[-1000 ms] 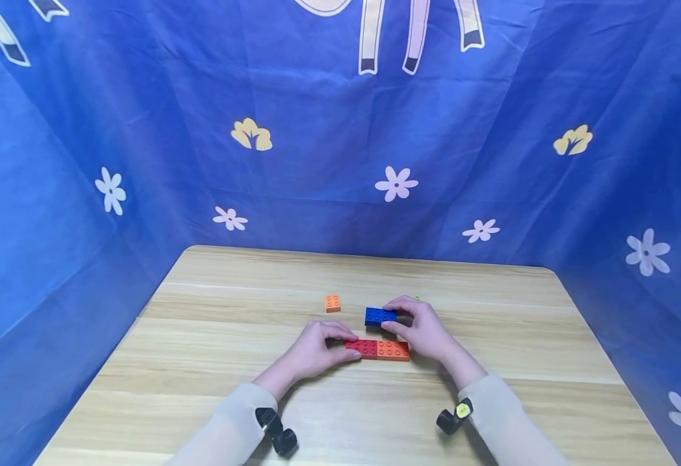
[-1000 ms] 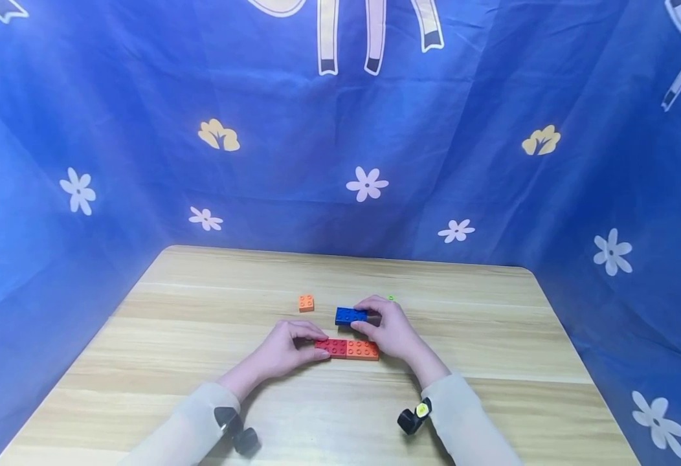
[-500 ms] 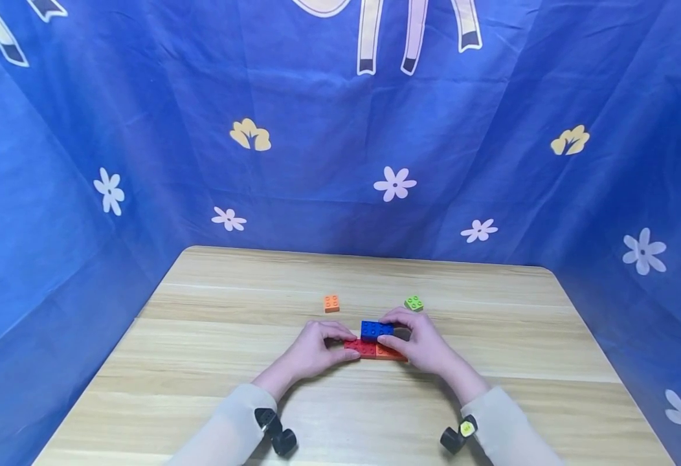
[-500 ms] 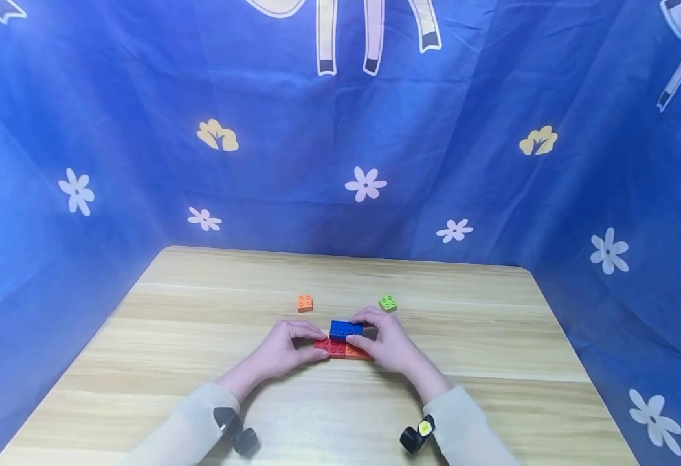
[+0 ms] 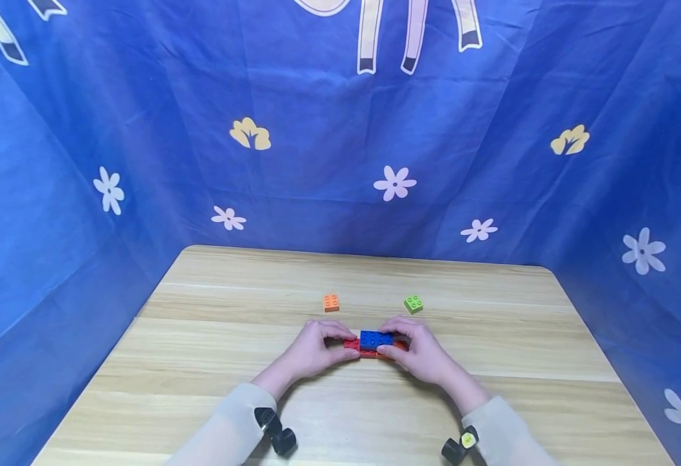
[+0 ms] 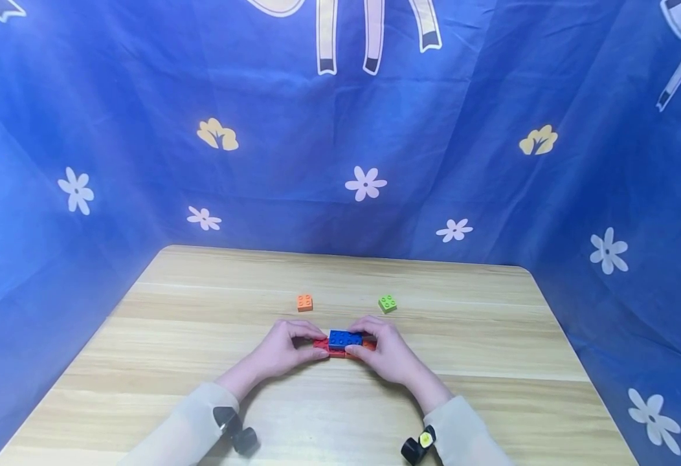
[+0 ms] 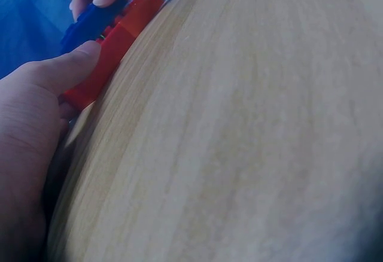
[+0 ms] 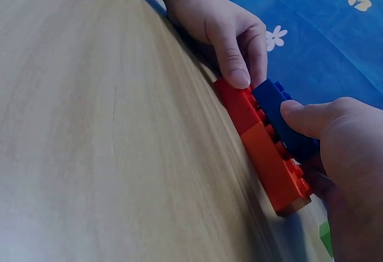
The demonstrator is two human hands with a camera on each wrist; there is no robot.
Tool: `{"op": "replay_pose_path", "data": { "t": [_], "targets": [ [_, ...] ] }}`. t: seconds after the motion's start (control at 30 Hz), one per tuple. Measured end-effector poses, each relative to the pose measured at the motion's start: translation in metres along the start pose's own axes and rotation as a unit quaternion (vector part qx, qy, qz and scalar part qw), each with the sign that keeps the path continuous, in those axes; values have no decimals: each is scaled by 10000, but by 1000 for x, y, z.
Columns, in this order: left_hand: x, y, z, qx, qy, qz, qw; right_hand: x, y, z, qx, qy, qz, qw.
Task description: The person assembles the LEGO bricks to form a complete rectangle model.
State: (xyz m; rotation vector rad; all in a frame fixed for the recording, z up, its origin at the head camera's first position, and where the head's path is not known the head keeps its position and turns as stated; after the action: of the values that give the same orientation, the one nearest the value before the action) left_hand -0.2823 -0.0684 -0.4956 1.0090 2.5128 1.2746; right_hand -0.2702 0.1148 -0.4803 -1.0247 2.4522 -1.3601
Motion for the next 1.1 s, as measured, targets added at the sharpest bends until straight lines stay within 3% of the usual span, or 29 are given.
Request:
{"op": "replay_pose_path", "data": {
  "t": [0.2, 0.5, 0.87, 1.1],
  "targets": [
    [0, 2, 0, 28, 14, 19, 10000, -3, -2, 1, -162, -8, 53, 9999],
    [1, -1, 0, 24, -29, -152, 9999, -3, 1, 1, -37, -100, 288, 9995],
    [2, -3, 0, -99, -117, -450, 9989, -3, 2, 0, -317, 56, 225, 9992],
    [11, 10, 5, -377, -207, -359, 9984, -3, 4, 0, -254, 74, 248, 9993]
  ]
}}
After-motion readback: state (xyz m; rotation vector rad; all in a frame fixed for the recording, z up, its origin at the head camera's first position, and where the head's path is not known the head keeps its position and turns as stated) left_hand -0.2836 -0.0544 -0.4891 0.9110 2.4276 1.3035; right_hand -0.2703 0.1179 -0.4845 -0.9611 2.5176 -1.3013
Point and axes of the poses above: each hand's wrist, its own x-axis towards the middle knuckle, its own z-axis out of the palm, y = z × x, the point moved 10 cm from there along x, towards the middle knuckle, and after that the axes turned 11 degrees about -y, right-handed, at the moved point
